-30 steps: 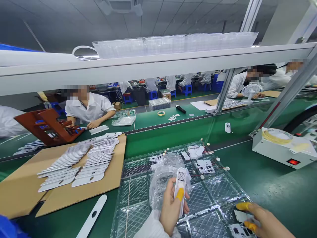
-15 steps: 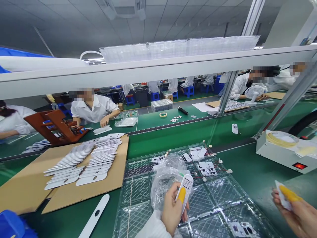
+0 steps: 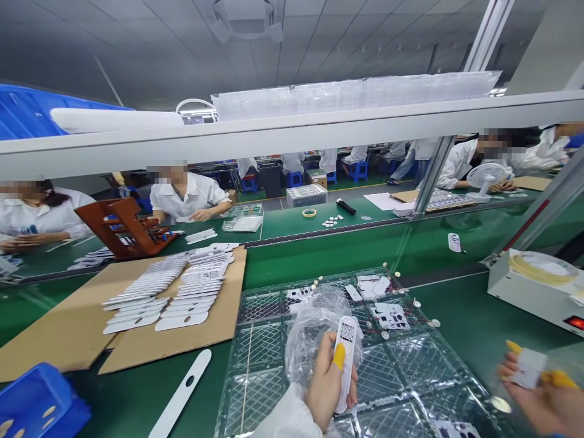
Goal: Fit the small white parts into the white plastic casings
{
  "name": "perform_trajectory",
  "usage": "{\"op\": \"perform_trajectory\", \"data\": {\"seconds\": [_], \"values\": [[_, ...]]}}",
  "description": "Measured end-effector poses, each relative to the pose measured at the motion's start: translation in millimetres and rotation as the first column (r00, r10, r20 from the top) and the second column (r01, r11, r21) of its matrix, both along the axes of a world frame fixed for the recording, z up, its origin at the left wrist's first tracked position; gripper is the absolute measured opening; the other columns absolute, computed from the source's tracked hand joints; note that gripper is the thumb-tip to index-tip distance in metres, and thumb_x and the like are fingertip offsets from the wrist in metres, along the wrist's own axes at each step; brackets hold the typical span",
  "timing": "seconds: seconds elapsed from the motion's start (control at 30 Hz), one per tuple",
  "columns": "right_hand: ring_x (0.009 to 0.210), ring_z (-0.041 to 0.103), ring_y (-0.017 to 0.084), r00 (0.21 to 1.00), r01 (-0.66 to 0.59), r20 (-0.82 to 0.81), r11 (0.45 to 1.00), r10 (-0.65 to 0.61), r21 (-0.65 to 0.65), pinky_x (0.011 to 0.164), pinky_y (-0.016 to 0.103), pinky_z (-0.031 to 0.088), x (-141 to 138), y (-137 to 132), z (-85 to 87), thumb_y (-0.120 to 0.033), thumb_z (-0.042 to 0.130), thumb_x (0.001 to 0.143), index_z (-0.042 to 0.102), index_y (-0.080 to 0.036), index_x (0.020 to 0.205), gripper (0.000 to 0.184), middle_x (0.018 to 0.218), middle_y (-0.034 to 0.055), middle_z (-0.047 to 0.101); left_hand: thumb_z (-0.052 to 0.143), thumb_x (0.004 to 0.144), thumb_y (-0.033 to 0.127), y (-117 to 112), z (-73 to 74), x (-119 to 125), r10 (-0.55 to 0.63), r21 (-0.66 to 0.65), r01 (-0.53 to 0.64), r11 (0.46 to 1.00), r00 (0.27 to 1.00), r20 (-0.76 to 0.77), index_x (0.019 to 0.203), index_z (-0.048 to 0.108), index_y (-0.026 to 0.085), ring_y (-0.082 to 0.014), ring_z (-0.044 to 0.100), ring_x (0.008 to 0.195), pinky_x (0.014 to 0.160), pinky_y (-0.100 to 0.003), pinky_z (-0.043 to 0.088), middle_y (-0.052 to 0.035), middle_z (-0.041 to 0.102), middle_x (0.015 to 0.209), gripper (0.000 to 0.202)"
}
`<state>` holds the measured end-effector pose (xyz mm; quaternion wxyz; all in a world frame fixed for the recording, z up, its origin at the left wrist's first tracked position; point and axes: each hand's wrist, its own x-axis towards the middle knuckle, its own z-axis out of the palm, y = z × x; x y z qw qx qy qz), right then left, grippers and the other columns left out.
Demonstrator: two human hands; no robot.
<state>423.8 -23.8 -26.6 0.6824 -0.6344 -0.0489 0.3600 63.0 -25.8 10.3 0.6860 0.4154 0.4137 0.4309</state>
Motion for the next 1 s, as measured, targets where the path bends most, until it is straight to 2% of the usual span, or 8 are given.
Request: {"op": "perform_trajectory", "data": {"seconds": [0.07, 0.13, 0.2, 0.27, 0.47, 0.63, 0.8, 1.0], "values": [[0.056, 0.057, 0.016, 0.994, -0.062, -0.086, 0.997, 0.066, 0.048, 0.053, 0.029, 0.05, -35.7, 5.1, 2.3, -0.015, 0.052, 0.064, 0.061, -0.024, 0.064, 0.013, 0.068, 0.0084, 0.056, 0.036, 0.087, 0.039, 0.7, -1.5, -0.2, -0.013, -0.02, 0.015, 1.0, 0.997, 0.076, 0.098, 0.035, 0.023, -0.0075, 0.05, 0.034, 0.03, -0.014, 0.028, 0.0049, 0.055, 0.063, 0.019], [0.076, 0.06, 0.018, 0.978, -0.192, -0.07, 0.978, 0.198, 0.082, 0.062, 0.026, 0.052, -71.1, 7.7, 5.7, -0.011, 0.06, 0.057, 0.065, -0.023, 0.079, 0.026, 0.086, 0.0068, 0.063, 0.037, 0.084, 0.032, 1.2, -2.5, -1.3, -0.019, -0.018, 0.021, 1.0, 0.989, 0.149, 0.096, 0.037, 0.022, -0.0082, 0.051, 0.035, 0.03, -0.015, 0.029, 0.0034, 0.056, 0.066, 0.016], [0.095, 0.057, 0.023, 0.883, -0.468, 0.065, 0.882, 0.464, 0.062, 0.071, 0.027, 0.051, -105.1, 8.4, 13.2, -0.017, 0.07, 0.056, 0.064, -0.023, 0.095, 0.04, 0.102, 0.0055, 0.063, 0.038, 0.08, 0.026, 1.0, -1.9, -2.6, -0.019, 0.002, 0.019, 1.0, 0.981, 0.195, 0.095, 0.041, 0.021, -0.0086, 0.052, 0.037, 0.031, -0.015, 0.03, 0.001, 0.058, 0.07, 0.017], [0.099, 0.055, 0.027, 0.763, -0.638, 0.158, 0.769, 0.627, 0.028, 0.075, 0.03, 0.051, -136.8, 8.3, 24.7, -0.025, 0.077, 0.055, 0.063, -0.021, 0.099, 0.047, 0.102, 0.007, 0.064, 0.038, 0.076, 0.023, 0.1, 0.1, -3.6, -0.027, 0.017, 0.024, 1.0, 0.978, 0.209, 0.098, 0.046, 0.019, -0.01, 0.055, 0.04, 0.032, -0.017, 0.032, -0.002, 0.06, 0.074, 0.024], [0.081, 0.06, 0.022, 0.657, -0.753, 0.304, 0.624, 0.69, 0.209, 0.07, 0.031, 0.052, -206.6, 6.0, 51.6, -0.028, 0.077, 0.06, 0.059, -0.02, 0.104, 0.048, 0.085, 0.0045, 0.063, 0.036, 0.075, 0.023, -2.1, 2.9, -4.4, -0.024, 0.058, 0.013, 0.998, 0.983, 0.181, 0.109, 0.053, 0.011, -0.0111, 0.051, 0.036, 0.035, -0.018, 0.034, -0.0042, 0.061, 0.057, 0.04], [0.085, 0.06, 0.024, 0.644, -0.764, 0.329, 0.604, 0.691, 0.227, 0.073, 0.034, 0.052, -224.7, 7.1, 42.4, -0.033, 0.076, 0.062, 0.06, -0.019, 0.101, 0.044, 0.087, 0.0063, 0.063, 0.04, 0.073, 0.024, 0.5, -1.0, -3.6, -0.022, 0.061, 0.011, 0.998, 0.983, 0.184, 0.115, 0.051, 0.01, -0.0139, 0.056, 0.041, 0.034, -0.019, 0.033, -0.0077, 0.064, 0.068, 0.046], [0.089, 0.059, 0.027, 0.633, -0.764, 0.358, 0.629, 0.687, 0.143, 0.07, 0.036, 0.054, -220.8, 10.9, 27.8, -0.038, 0.071, 0.068, 0.055, -0.018, 0.107, 0.047, 0.093, 0.0084, 0.061, 0.043, 0.071, 0.023, 1.4, -0.6, -4.6, -0.042, 0.082, 0.025, 0.996, 0.977, 0.211, 0.115, 0.052, 0.01, -0.0122, 0.056, 0.042, 0.035, -0.018, 0.035, -0.0081, 0.064, 0.071, 0.046], [0.076, 0.059, 0.022, 0.6, -0.742, 0.488, 0.669, 0.634, 0.042, 0.066, 0.033, 0.054, -222.5, 5.6, 40.5, -0.042, 0.068, 0.07, 0.055, -0.018, 0.109, 0.048, 0.088, 0.0062, 0.06, 0.046, 0.082, 0.031, 1.3, 4.8, -4.6, -0.054, 0.101, 0.042, 0.994, 0.991, 0.122, 0.114, 0.053, 0.013, -0.009, 0.053, 0.042, 0.036, -0.017, 0.035, -0.0079, 0.064, 0.076, 0.037]]}}
